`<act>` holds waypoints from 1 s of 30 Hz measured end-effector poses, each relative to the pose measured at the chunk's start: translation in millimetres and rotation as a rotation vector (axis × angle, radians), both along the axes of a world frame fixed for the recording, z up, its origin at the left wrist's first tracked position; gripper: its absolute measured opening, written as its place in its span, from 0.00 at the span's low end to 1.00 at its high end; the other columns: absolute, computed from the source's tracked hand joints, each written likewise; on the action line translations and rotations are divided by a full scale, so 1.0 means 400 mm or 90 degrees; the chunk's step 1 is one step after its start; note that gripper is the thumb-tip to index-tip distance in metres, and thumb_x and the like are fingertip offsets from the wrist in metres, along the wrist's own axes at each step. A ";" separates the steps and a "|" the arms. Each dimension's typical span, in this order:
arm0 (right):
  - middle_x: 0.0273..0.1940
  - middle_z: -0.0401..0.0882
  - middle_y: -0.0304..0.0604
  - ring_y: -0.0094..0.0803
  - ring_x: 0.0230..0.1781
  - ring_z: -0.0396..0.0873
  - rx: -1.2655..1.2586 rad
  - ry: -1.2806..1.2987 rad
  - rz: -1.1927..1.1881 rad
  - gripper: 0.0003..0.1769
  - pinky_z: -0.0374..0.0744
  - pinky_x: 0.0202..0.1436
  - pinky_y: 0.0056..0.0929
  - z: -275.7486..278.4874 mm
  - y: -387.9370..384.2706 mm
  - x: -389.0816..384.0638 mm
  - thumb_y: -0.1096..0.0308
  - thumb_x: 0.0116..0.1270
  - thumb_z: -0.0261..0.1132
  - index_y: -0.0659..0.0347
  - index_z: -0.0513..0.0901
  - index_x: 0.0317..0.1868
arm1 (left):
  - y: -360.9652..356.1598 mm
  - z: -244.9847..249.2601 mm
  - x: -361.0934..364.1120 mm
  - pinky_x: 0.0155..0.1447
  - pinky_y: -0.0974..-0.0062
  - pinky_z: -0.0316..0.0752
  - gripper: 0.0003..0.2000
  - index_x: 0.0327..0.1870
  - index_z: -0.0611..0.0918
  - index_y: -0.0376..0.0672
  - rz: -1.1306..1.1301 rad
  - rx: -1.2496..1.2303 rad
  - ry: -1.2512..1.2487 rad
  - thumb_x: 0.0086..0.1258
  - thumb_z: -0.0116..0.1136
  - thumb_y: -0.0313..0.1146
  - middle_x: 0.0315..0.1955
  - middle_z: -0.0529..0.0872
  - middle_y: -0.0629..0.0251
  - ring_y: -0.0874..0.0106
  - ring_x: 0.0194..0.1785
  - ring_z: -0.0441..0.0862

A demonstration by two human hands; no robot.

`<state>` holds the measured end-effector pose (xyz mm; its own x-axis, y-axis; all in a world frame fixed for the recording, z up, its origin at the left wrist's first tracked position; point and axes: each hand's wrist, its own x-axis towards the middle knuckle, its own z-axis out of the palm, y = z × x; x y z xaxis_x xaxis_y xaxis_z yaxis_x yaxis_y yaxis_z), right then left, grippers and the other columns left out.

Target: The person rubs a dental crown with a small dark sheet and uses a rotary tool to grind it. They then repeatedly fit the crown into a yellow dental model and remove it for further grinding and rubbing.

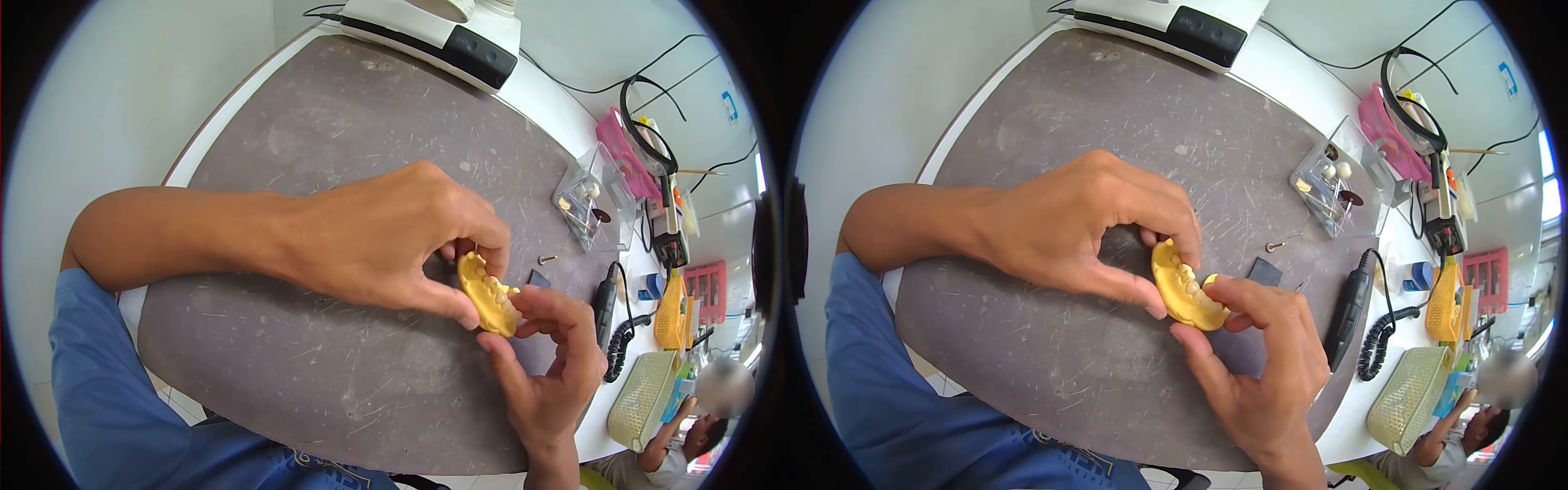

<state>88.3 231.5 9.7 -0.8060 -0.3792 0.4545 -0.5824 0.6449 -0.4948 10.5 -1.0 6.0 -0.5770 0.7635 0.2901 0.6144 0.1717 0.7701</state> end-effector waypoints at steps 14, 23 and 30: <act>0.45 0.86 0.48 0.31 0.45 0.86 -0.121 -0.091 -0.016 0.27 0.83 0.53 0.28 0.008 0.043 0.011 0.71 0.53 0.85 0.71 0.81 0.49 | 0.000 -0.002 -0.012 0.66 0.68 0.82 0.19 0.56 0.86 0.36 -0.048 0.082 -0.234 0.66 0.73 0.33 0.56 0.88 0.54 0.65 0.60 0.86; 0.35 0.88 0.48 0.33 0.34 0.87 -0.120 0.003 -0.003 0.20 0.83 0.37 0.27 0.012 0.036 -0.002 0.71 0.49 0.85 0.68 0.87 0.41 | 0.003 0.000 -0.010 0.67 0.67 0.82 0.18 0.55 0.86 0.35 -0.049 0.078 -0.297 0.66 0.73 0.32 0.56 0.88 0.53 0.65 0.61 0.85; 0.34 0.88 0.48 0.34 0.32 0.87 -0.125 0.004 0.017 0.20 0.83 0.35 0.27 0.018 0.037 -0.003 0.71 0.49 0.85 0.68 0.87 0.41 | 0.003 0.005 -0.007 0.66 0.68 0.83 0.18 0.55 0.86 0.35 -0.055 0.073 -0.309 0.66 0.73 0.32 0.56 0.88 0.53 0.65 0.61 0.86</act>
<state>87.2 246.3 17.0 -0.7937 -0.3049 0.5265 -0.6017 0.5207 -0.6056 7.5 0.3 8.2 -0.6017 0.7938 0.0887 0.1891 0.0337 0.9814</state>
